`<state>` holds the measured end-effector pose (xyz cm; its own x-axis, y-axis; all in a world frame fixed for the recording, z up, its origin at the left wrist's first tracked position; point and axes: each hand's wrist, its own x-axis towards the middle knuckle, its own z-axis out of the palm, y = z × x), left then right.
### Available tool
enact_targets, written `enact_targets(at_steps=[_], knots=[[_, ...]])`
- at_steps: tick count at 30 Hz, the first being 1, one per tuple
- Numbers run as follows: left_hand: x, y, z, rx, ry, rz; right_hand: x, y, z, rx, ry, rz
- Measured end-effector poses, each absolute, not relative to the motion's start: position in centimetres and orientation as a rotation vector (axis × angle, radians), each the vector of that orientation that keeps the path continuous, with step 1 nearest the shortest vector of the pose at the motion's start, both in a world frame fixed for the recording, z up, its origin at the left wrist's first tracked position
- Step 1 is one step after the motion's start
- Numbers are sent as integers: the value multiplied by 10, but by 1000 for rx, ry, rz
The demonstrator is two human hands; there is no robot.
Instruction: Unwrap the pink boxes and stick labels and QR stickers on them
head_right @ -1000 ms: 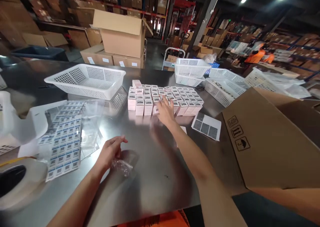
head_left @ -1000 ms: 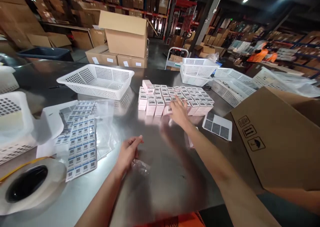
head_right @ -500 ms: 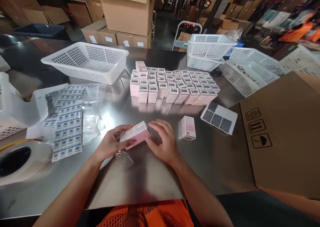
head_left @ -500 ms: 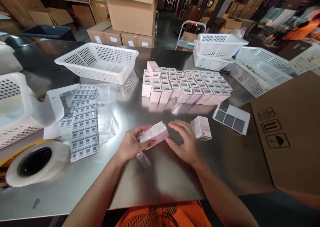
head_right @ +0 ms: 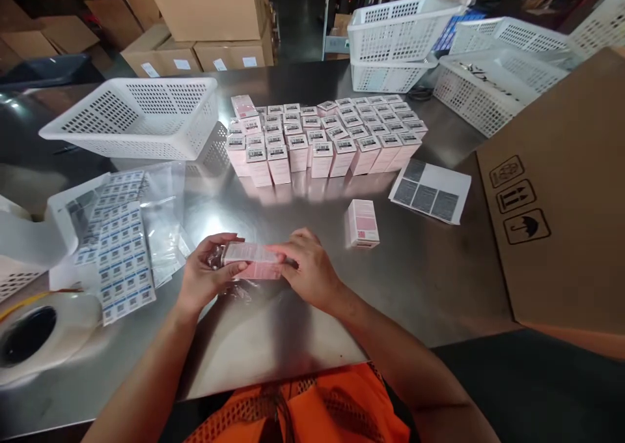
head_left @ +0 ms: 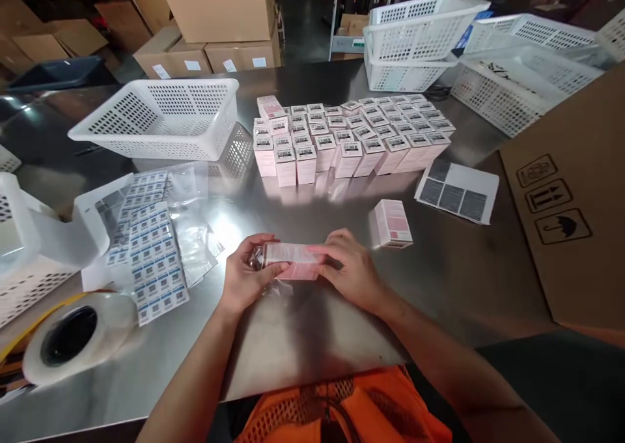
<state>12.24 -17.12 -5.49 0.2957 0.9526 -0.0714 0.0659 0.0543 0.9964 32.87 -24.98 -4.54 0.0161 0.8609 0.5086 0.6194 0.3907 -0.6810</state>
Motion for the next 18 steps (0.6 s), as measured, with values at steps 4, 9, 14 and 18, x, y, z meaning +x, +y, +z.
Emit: enact_targets(at_steps=[4, 9, 14, 18], knots=[[119, -160, -52, 1167, 1059, 844, 333, -251, -36, -1054, -1789, 383], [113, -144, -51, 1030, 1122, 808, 355, -250, -19, -720, -1991, 854], [114, -146, -58, 1105, 1265, 838, 356, -252, -23, -1132, -2094, 575], [114, -152, -62, 1246, 1481, 951, 341, -251, -36, -1498, -2004, 199]])
